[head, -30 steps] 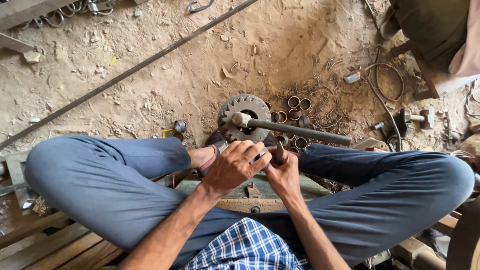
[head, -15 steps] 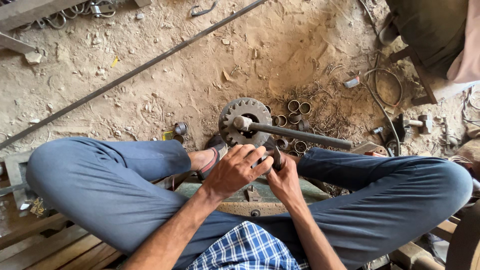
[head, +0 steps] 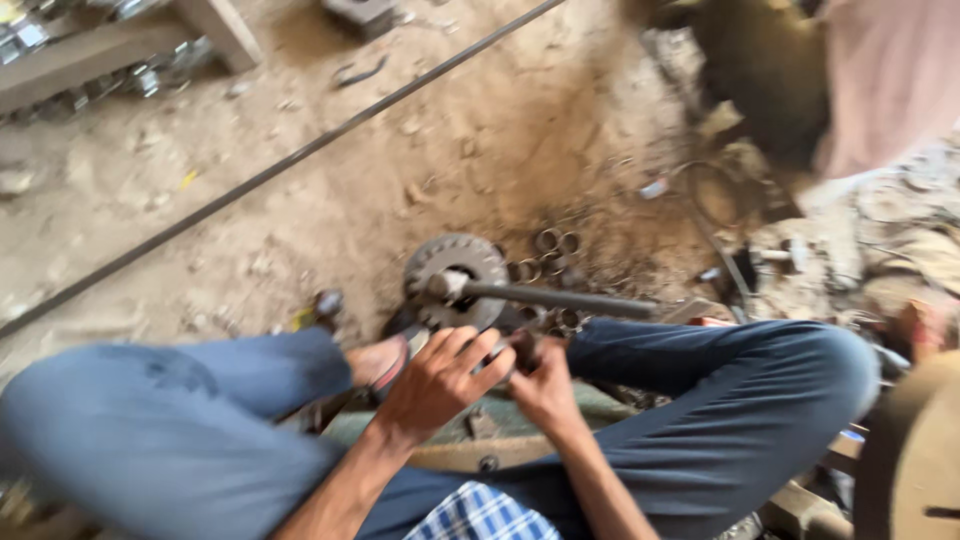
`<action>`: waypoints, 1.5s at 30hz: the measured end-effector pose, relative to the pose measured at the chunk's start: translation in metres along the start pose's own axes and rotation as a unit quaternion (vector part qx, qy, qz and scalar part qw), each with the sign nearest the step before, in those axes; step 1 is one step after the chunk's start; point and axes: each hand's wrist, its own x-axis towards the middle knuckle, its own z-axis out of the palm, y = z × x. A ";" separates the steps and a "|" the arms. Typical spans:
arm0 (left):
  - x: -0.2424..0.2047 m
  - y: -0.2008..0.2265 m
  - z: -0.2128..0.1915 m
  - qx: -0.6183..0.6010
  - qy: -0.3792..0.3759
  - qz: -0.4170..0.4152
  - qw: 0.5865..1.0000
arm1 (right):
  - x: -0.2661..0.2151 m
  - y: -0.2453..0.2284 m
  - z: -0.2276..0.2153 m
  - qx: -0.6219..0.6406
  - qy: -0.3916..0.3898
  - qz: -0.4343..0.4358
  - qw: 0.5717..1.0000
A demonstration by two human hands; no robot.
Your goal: The person sits on the ground and uses a hammer to shape small metal rings on a gear-like metal fixture. They repeatedly pick up a ring, place it on the fixture, and strike it with the hammer to form it.
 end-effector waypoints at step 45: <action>-0.010 -0.023 0.005 -0.079 0.094 -0.376 0.919 | 0.019 -0.103 0.036 -0.413 -0.111 -0.168 0.888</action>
